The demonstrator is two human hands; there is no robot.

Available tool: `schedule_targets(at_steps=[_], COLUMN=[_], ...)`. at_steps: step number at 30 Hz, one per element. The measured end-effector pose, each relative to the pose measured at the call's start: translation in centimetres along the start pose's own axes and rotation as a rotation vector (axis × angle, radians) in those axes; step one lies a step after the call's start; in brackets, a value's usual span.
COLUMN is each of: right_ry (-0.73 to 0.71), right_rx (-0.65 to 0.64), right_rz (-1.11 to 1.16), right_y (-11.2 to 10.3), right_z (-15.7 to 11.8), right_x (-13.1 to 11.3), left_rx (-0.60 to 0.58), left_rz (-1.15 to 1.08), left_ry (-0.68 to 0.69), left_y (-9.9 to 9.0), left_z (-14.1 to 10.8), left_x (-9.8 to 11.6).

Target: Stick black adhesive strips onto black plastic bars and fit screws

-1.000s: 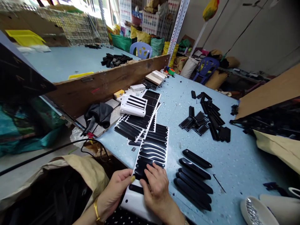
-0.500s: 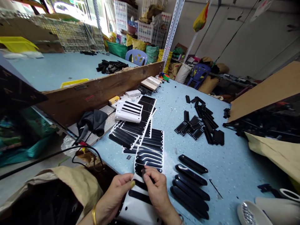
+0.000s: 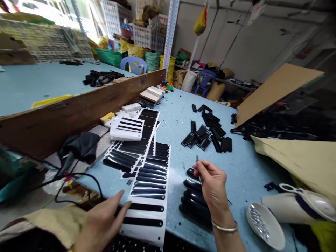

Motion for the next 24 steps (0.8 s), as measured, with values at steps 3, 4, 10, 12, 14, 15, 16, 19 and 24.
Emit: schedule_targets(at_steps=[3,4,10,12,14,15,16,19,24], right_ry=[-0.159,-0.232,-0.598,-0.649,-0.695,-0.712,-0.723,-0.722,-0.710], right_rx=[-0.165,-0.248,-0.300,-0.223,-0.169,-0.150,-0.134,-0.119,-0.146], right_rz=[-0.342,-0.426,-0.619,-0.653,-0.692,-0.714,-0.734,-0.761,-0.793], right_y=[0.7,1.7,3.1,1.2,-0.9,-2.0,-2.9,-4.8,-5.4], right_z=[-2.5,-4.0,-10.6,-10.7,-10.4,-10.2,-9.9,-9.2,-7.9], right_x=[-1.4,-1.4,-0.7,-1.2,-2.1,-2.4,-2.7,-2.6,-2.2], left_rx=[-0.023,-0.116,-0.749,-0.802,-0.811,-0.816,-0.824,-0.865,-0.901], left_rz=[-0.046,-0.128,-0.583,-0.633,-0.658,-0.660,-0.660,-0.655,-0.599], left_ry=[-0.025,-0.101,-0.426,-0.479,-0.511,-0.522,-0.529,-0.523,-0.472], left_y=[1.2,3.2,17.0,19.0,20.0,20.4,20.7,22.0,24.1], left_z=[0.5,0.5,-3.1,-3.1,-2.5,-2.2,-1.9,-1.3,0.0], left_x=[2.2,2.5,7.0,7.6,7.6,7.6,7.6,8.2,9.4])
Point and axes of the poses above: each hand's wrist, its own z-axis towards the middle knuckle, its own y-axis out of the palm, x = y × z, the point moved 10 cm from there along z, towards the middle knuckle, and after that the axes turned 5 degrees about -z, right-handed, at the moved point
